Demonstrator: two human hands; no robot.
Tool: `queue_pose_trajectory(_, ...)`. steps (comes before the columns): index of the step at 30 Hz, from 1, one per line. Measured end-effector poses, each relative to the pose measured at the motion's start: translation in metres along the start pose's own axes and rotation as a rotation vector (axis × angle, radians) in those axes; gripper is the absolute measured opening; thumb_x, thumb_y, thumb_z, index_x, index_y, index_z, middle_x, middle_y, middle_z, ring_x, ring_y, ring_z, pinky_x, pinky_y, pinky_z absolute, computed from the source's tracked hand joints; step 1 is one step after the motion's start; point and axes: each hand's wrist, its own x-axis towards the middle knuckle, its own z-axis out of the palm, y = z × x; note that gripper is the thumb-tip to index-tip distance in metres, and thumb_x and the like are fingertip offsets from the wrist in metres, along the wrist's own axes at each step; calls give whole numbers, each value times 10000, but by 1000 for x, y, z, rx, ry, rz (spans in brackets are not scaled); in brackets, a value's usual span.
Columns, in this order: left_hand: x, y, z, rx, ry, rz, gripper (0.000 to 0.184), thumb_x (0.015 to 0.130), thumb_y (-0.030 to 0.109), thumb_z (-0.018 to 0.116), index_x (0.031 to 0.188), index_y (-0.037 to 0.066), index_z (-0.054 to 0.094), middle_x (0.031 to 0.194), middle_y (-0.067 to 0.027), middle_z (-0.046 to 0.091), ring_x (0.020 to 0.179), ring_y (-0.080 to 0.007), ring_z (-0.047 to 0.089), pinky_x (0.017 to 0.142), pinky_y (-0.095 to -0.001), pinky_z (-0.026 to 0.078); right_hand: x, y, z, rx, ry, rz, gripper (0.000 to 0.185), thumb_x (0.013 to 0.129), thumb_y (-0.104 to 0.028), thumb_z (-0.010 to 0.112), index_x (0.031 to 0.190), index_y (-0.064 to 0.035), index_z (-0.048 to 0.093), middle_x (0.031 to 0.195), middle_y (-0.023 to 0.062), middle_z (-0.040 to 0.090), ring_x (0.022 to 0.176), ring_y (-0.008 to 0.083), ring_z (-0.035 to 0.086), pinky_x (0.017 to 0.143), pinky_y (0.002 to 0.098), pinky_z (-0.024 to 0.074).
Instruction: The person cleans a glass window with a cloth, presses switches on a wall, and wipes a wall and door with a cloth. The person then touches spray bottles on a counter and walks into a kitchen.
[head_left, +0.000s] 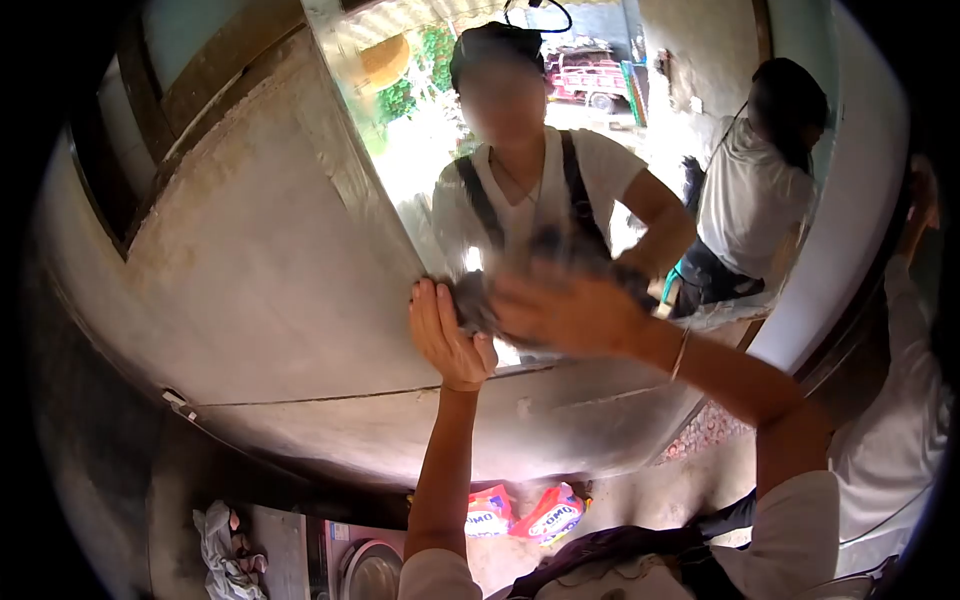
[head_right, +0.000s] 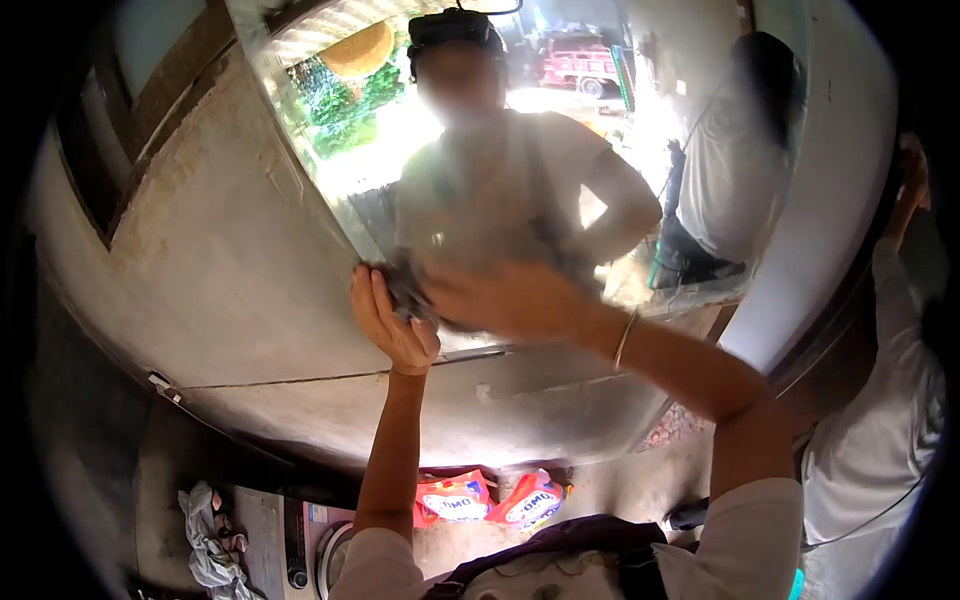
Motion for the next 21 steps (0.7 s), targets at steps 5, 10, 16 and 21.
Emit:
queue_pose_trajectory(5,-6,-14,-9,-153,-41,17,659,915,457,381,1295,-81,407,1341,-273,405,1243,-432,391,1022,-509,286,-42,-38,4,219,-210,14,363,869,-214,469,1228,-165,493,1202,37,528,1066,175,570,776,336,489)
queue_pose_trajectory(10,-8,-19,-14,-338,-99,-12,766,879,517,431,1342,-85,335,1358,-287,383,1251,-446,379,1043,-506,267,-10,-2,-18,156,-430,45,355,864,-245,457,1209,-259,537,1388,-14,430,1110,148,531,818,291,470)
queue_pose_trajectory(16,-1,0,-13,-528,96,-213,730,945,465,328,1419,-57,139,1465,-227,192,1286,-377,345,1048,-453,292,101,63,-44,-144,307,472,616,708,-261,658,1302,-279,498,1444,-62,368,1154,156,466,790,323,359)
queue_pose_trajectory(21,-1,21,-32,-460,194,-440,651,973,413,249,1423,-41,123,1456,-201,159,1266,-345,349,1041,-448,292,73,10,-9,-157,88,299,467,766,-273,596,1227,-221,542,1338,3,451,1267,185,385,958,428,355)
